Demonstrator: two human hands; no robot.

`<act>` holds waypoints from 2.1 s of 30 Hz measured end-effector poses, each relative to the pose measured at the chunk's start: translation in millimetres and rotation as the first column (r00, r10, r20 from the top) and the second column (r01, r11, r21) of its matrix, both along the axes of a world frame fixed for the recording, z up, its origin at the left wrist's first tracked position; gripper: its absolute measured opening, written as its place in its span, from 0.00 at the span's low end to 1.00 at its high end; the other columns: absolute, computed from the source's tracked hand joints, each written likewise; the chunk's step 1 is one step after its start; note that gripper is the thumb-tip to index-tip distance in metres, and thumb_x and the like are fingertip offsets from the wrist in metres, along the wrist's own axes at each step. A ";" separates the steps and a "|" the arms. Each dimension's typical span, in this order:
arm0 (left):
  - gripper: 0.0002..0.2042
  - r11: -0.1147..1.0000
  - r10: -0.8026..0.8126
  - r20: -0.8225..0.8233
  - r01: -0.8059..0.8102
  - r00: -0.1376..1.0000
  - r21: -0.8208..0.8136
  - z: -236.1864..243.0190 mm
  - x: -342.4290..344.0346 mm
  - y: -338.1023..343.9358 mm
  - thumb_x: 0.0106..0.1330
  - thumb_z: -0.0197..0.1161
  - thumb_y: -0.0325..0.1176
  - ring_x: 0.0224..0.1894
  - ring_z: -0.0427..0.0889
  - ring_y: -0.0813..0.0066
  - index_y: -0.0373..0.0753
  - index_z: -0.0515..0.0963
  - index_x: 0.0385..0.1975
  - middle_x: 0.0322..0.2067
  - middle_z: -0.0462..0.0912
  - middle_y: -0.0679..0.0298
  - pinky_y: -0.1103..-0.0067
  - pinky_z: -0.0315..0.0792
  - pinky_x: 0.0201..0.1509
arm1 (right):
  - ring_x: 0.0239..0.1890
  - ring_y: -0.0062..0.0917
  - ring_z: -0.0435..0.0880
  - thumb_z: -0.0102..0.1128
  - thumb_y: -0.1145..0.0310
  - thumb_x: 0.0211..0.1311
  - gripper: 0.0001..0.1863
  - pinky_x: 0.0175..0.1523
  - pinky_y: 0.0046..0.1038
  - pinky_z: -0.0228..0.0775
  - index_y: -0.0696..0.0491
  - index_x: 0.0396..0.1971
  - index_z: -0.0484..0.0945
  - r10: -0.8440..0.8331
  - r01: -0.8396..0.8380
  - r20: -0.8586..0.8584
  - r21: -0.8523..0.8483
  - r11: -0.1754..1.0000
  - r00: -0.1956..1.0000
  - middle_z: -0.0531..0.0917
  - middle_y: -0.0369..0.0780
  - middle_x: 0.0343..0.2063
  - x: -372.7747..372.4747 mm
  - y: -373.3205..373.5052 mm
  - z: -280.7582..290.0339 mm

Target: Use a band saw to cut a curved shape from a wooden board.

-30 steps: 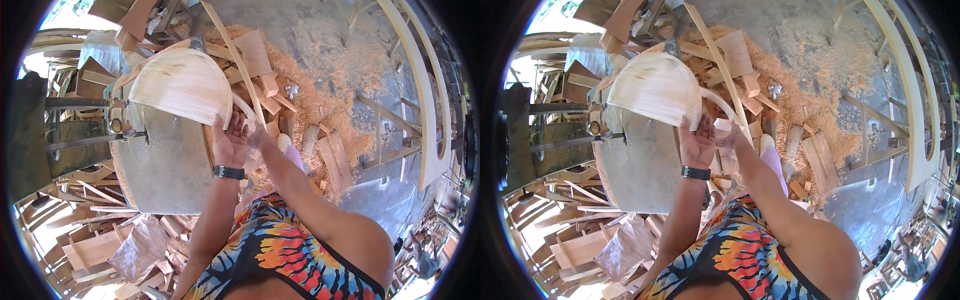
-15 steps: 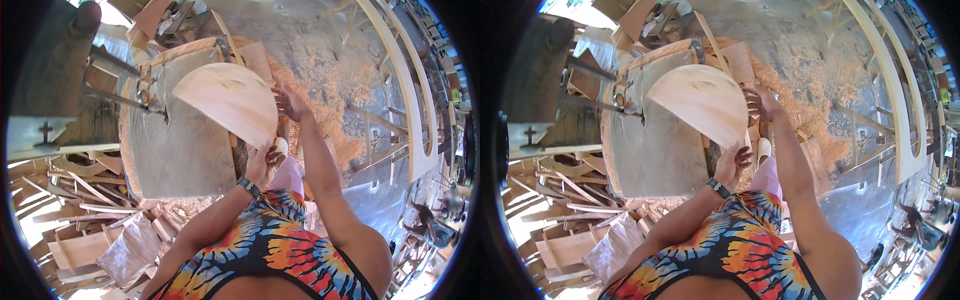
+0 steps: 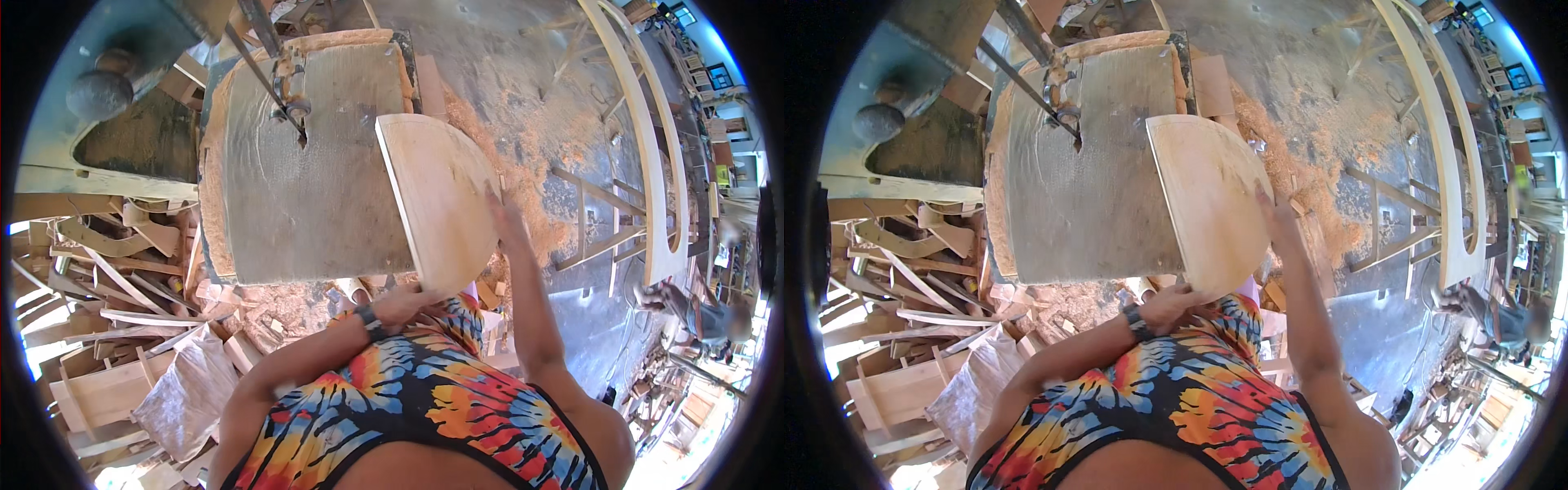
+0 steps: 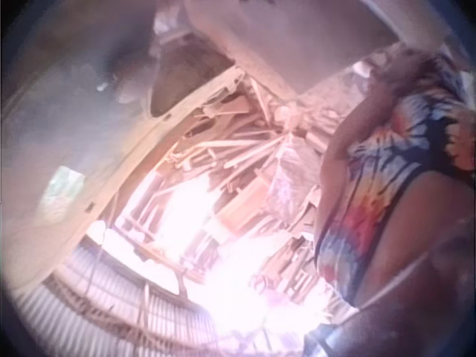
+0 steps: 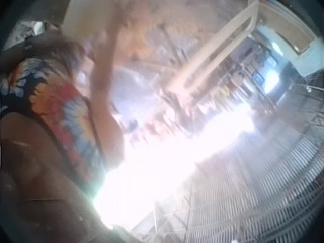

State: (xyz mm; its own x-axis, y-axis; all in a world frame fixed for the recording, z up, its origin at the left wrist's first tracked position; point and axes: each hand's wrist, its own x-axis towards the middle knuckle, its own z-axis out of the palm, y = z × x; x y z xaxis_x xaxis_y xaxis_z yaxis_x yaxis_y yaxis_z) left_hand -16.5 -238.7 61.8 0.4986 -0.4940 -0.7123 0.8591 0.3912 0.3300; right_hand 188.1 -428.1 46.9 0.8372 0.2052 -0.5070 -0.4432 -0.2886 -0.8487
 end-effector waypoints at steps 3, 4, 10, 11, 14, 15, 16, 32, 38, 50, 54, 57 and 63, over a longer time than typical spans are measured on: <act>0.21 0.982 0.185 -0.055 -0.187 0.981 -0.030 -3.7 -41.3 42.2 0.71 0.65 0.39 0.53 0.82 0.68 0.35 0.73 0.59 0.52 0.81 0.59 0.71 0.77 0.55 | 0.46 0.26 0.83 0.57 0.45 0.71 0.33 0.49 0.31 0.77 0.60 0.61 0.73 -0.128 0.125 -0.018 -0.120 0.985 0.992 0.82 0.41 0.48 -42.5 17.8 -10.6; 0.21 0.980 0.195 -0.060 -0.198 0.979 -0.035 -9.8 -57.1 54.9 0.71 0.65 0.39 0.53 0.82 0.68 0.35 0.73 0.59 0.52 0.81 0.59 0.71 0.77 0.55 | 0.41 0.27 0.84 0.57 0.45 0.72 0.33 0.46 0.31 0.77 0.63 0.56 0.75 -0.126 0.123 -0.080 -0.040 0.992 0.989 0.84 0.42 0.43 -60.5 28.6 2.0; 0.20 0.697 0.717 -0.024 -0.717 0.697 -0.005 -9.5 -118.9 102.4 0.71 0.55 0.23 0.61 0.78 0.62 0.31 0.69 0.63 0.59 0.77 0.55 0.69 0.72 0.66 | 0.33 0.27 0.83 0.56 0.43 0.71 0.34 0.41 0.30 0.75 0.67 0.39 0.82 0.247 -0.262 -0.088 -0.245 0.934 0.965 0.85 0.41 0.29 -112.2 44.1 14.1; 0.22 0.562 0.822 0.083 -0.826 0.563 0.040 -2.1 -122.4 103.4 0.71 0.53 0.22 0.65 0.74 0.60 0.30 0.65 0.65 0.63 0.74 0.53 0.67 0.70 0.68 | 0.31 0.27 0.83 0.57 0.44 0.71 0.33 0.40 0.30 0.75 0.66 0.34 0.83 0.502 -0.489 -0.075 -0.388 0.781 0.862 0.84 0.41 0.26 -110.4 43.7 27.0; 0.27 0.367 0.892 0.255 -0.927 0.373 0.074 7.5 -129.6 113.9 0.71 0.51 0.19 0.71 0.68 0.58 0.29 0.59 0.70 0.69 0.66 0.49 0.66 0.67 0.72 | 0.41 0.26 0.85 0.59 0.49 0.70 0.26 0.47 0.28 0.73 0.63 0.41 0.84 0.446 -0.440 -0.064 -0.334 0.833 0.893 0.88 0.43 0.34 -95.8 49.7 49.7; 0.29 0.337 0.884 0.319 -0.939 0.341 0.071 6.2 -128.1 118.7 0.70 0.51 0.19 0.73 0.64 0.57 0.30 0.55 0.72 0.71 0.62 0.48 0.65 0.66 0.73 | 0.43 0.28 0.85 0.61 0.50 0.69 0.26 0.48 0.30 0.74 0.63 0.44 0.84 0.438 -0.371 0.040 -0.466 0.804 0.898 0.88 0.46 0.37 -85.2 53.9 53.8; 0.32 0.368 0.873 0.311 -0.926 0.377 0.089 2.6 -129.4 121.0 0.70 0.50 0.18 0.74 0.62 0.57 0.31 0.52 0.75 0.74 0.58 0.48 0.65 0.64 0.74 | 0.45 0.30 0.85 0.62 0.50 0.69 0.27 0.51 0.31 0.74 0.64 0.47 0.82 0.410 -0.273 0.162 -0.528 0.805 0.897 0.88 0.48 0.40 -74.3 64.5 56.5; 0.45 0.670 0.383 0.633 -0.674 0.673 0.312 26.4 -120.9 119.3 0.64 0.61 0.25 0.80 0.45 0.62 0.30 0.39 0.77 0.77 0.48 0.48 0.67 0.47 0.80 | 0.72 0.48 0.64 0.58 0.49 0.68 0.33 0.75 0.47 0.55 0.54 0.67 0.69 0.520 0.048 0.783 -0.567 0.822 0.342 0.72 0.52 0.66 64.9 153.4 -4.1; 0.46 0.638 0.155 0.566 -0.520 0.810 0.569 41.6 -111.6 121.8 0.65 0.63 0.30 0.80 0.40 0.62 0.29 0.38 0.77 0.78 0.44 0.47 0.68 0.39 0.81 | 0.67 0.45 0.71 0.56 0.47 0.70 0.31 0.70 0.39 0.63 0.52 0.64 0.73 0.542 -0.042 0.697 -0.595 0.803 0.469 0.75 0.51 0.63 112.4 145.1 -26.3; 0.31 0.249 -0.148 0.733 -0.692 0.664 0.677 -46.9 -82.6 177.1 0.77 0.48 0.37 0.77 0.53 0.50 0.30 0.50 0.75 0.73 0.59 0.44 0.62 0.44 0.80 | 0.53 0.26 0.81 0.70 0.61 0.63 0.40 0.58 0.26 0.72 0.57 0.72 0.63 0.154 -0.272 0.387 0.272 0.923 0.909 0.81 0.43 0.56 57.9 145.3 -24.3; 0.29 0.292 -0.145 0.769 -0.716 0.623 0.634 -54.2 -47.1 212.9 0.78 0.47 0.37 0.77 0.55 0.54 0.31 0.53 0.75 0.74 0.59 0.47 0.60 0.44 0.80 | 0.51 0.24 0.82 0.70 0.63 0.62 0.39 0.55 0.26 0.75 0.58 0.71 0.64 0.042 -0.145 0.376 0.249 0.958 0.926 0.82 0.43 0.53 51.3 144.9 -28.6; 0.27 0.224 -0.260 0.744 -0.712 0.615 0.666 -57.2 -15.8 233.1 0.79 0.46 0.36 0.76 0.58 0.54 0.33 0.57 0.74 0.74 0.60 0.50 0.56 0.46 0.79 | 0.49 0.24 0.83 0.70 0.64 0.63 0.37 0.55 0.26 0.75 0.59 0.69 0.65 -0.061 -0.057 0.401 0.277 0.959 0.914 0.82 0.42 0.51 44.7 141.2 -37.4; 0.24 0.060 -0.077 0.802 -0.801 0.592 0.596 -63.8 -7.5 195.4 0.76 0.49 0.35 0.65 0.71 0.37 0.37 0.66 0.70 0.63 0.73 0.40 0.61 0.63 0.71 | 0.50 0.25 0.82 0.70 0.65 0.63 0.36 0.55 0.27 0.75 0.59 0.69 0.65 -0.203 0.069 0.382 0.336 0.939 0.902 0.81 0.44 0.52 30.0 123.0 -47.8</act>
State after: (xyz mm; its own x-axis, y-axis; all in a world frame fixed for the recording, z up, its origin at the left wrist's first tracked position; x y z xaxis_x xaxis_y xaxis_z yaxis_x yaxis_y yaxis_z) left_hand -24.0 -43.3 -2.0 0.7574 0.6411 0.1243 0.1643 -0.3712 0.9139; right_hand 218.1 -305.1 -0.9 0.9854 0.1632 -0.0478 -0.0572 0.0536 -0.9969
